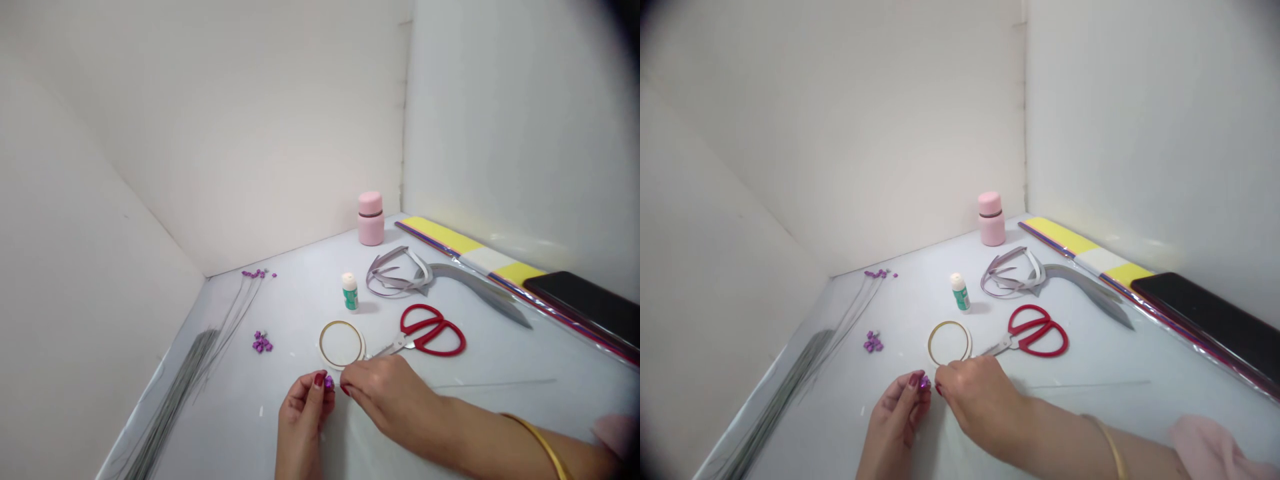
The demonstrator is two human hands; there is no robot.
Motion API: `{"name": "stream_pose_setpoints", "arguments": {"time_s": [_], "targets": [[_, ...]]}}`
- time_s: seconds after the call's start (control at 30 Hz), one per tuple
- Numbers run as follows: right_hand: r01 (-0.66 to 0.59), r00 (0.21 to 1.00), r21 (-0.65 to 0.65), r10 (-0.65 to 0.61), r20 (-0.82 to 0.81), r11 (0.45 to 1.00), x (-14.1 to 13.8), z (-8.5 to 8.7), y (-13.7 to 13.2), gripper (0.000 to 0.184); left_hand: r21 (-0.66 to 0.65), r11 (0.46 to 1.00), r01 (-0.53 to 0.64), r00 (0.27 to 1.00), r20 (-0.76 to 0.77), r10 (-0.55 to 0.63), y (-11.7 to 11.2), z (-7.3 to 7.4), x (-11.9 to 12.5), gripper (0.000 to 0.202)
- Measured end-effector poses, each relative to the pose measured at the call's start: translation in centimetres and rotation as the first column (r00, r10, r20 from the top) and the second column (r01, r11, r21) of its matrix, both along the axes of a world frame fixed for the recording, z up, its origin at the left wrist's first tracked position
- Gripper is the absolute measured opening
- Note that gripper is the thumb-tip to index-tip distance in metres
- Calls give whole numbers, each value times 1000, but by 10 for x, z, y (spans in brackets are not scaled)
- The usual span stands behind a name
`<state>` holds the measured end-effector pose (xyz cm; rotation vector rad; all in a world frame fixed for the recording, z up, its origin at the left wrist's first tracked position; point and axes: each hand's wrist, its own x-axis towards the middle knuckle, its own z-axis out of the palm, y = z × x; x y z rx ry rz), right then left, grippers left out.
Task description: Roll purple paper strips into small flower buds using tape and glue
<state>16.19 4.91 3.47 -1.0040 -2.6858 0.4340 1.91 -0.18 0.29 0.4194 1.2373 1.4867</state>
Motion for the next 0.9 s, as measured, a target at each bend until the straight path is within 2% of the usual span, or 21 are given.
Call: {"name": "stream_pose_setpoints", "arguments": {"time_s": [0.33, 0.57, 0.7, 0.9], "targets": [[-2, 1000, 7, 2, -19, 1000, 1, -1, 0, 18, -40, 999, -13, 999, 37, 14, -1, 2, 2, 17], [-3, 1000, -7, 3, -19, 1000, 1, -2, 2, 18, -63, 995, -72, 993, 90, 77, 1, -4, 0, 14], [54, 998, 3, -54, -27, 999, 2, -5, 10, 19, -85, 988, -131, 985, 105, 140, 1, -6, -1, 11], [126, 991, -5, -127, -33, 992, -1, -17, 23, 18, -90, 992, -94, 980, 170, 108, -1, -1, 2, 17]]}}
